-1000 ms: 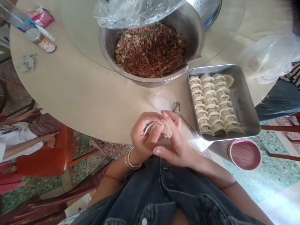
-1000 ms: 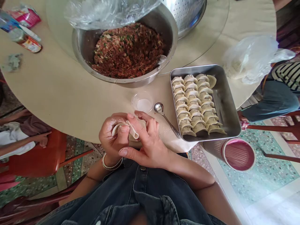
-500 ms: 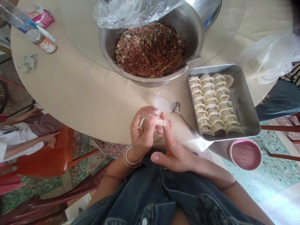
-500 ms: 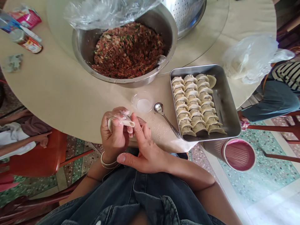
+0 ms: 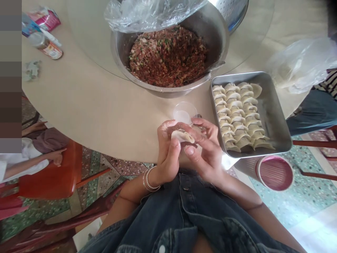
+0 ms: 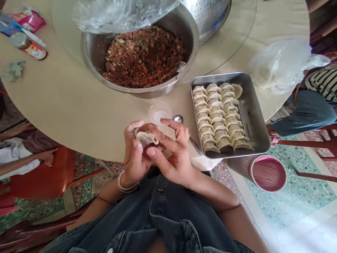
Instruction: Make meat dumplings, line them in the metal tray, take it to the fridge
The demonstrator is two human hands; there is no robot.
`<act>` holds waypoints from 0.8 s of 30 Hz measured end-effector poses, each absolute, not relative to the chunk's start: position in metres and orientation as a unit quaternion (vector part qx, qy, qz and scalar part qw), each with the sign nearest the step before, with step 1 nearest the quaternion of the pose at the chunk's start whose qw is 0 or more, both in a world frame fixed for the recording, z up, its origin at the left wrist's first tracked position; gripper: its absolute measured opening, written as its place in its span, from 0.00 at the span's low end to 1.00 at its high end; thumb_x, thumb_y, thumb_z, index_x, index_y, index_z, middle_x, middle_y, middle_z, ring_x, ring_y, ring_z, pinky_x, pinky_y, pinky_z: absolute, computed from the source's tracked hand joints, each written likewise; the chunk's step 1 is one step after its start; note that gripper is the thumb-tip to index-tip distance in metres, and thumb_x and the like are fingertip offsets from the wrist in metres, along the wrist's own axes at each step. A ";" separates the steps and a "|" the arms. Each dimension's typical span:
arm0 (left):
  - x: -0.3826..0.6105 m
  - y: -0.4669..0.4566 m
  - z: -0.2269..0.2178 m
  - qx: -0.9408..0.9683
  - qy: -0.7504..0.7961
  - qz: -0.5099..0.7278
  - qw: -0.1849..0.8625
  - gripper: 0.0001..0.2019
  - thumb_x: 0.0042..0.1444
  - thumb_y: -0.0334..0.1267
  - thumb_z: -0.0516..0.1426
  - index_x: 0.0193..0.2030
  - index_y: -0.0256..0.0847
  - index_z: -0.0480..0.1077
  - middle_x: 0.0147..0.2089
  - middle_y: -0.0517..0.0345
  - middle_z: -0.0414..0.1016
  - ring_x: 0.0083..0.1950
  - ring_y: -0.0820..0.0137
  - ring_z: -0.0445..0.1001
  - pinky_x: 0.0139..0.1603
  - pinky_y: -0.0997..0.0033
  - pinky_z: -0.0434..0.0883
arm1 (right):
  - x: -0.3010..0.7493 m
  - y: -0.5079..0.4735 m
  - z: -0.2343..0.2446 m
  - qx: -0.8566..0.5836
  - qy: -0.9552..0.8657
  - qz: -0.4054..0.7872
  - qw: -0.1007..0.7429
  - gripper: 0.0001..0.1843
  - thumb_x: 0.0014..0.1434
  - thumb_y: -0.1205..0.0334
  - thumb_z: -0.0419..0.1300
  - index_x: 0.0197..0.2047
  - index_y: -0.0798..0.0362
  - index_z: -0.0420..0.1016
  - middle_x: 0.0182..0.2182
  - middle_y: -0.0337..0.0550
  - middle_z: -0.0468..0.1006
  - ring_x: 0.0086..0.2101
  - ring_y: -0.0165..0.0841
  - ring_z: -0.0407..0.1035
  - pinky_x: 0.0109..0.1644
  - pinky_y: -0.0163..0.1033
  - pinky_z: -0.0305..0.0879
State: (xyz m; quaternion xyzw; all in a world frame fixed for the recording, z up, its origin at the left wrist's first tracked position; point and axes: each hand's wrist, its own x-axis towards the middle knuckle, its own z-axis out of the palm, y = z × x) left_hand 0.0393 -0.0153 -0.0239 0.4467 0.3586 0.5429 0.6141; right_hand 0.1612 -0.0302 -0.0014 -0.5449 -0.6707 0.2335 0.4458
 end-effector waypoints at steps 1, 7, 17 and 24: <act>0.040 -0.017 -0.023 0.442 0.348 0.541 0.625 0.17 0.66 0.51 0.48 0.60 0.58 0.59 0.56 0.57 0.67 0.49 0.68 0.72 0.52 0.61 0.75 | 0.162 -0.029 -0.001 -0.557 -0.667 0.203 0.450 0.20 0.64 0.54 0.56 0.59 0.37 0.70 0.57 0.44 0.66 0.58 0.43 0.61 0.59 0.59 0.60; 0.042 -0.018 -0.002 0.291 0.242 0.494 0.783 0.17 0.66 0.48 0.51 0.60 0.57 0.62 0.66 0.60 0.64 0.61 0.63 0.71 0.57 0.61 0.75 | 0.163 -0.028 -0.004 -0.554 -0.658 0.060 0.506 0.09 0.61 0.65 0.60 0.43 0.43 0.78 0.44 0.37 0.75 0.48 0.37 0.66 0.54 0.51 0.62; 0.041 0.001 -0.002 0.178 0.233 0.402 0.868 0.15 0.65 0.48 0.51 0.48 0.44 0.74 0.46 0.54 0.81 0.48 0.66 0.80 0.45 0.68 0.79 | 0.174 -0.033 -0.008 -0.542 -0.697 0.024 0.469 0.16 0.59 0.50 0.62 0.51 0.35 0.74 0.51 0.40 0.72 0.51 0.41 0.65 0.51 0.51 0.66; 0.032 -0.001 -0.002 0.270 0.233 0.387 0.851 0.14 0.65 0.46 0.52 0.51 0.48 0.74 0.45 0.53 0.80 0.47 0.64 0.80 0.44 0.63 0.79 | 0.190 -0.034 -0.008 -0.527 -0.721 0.037 0.448 0.19 0.54 0.47 0.66 0.51 0.30 0.75 0.50 0.38 0.73 0.51 0.43 0.66 0.53 0.53 0.65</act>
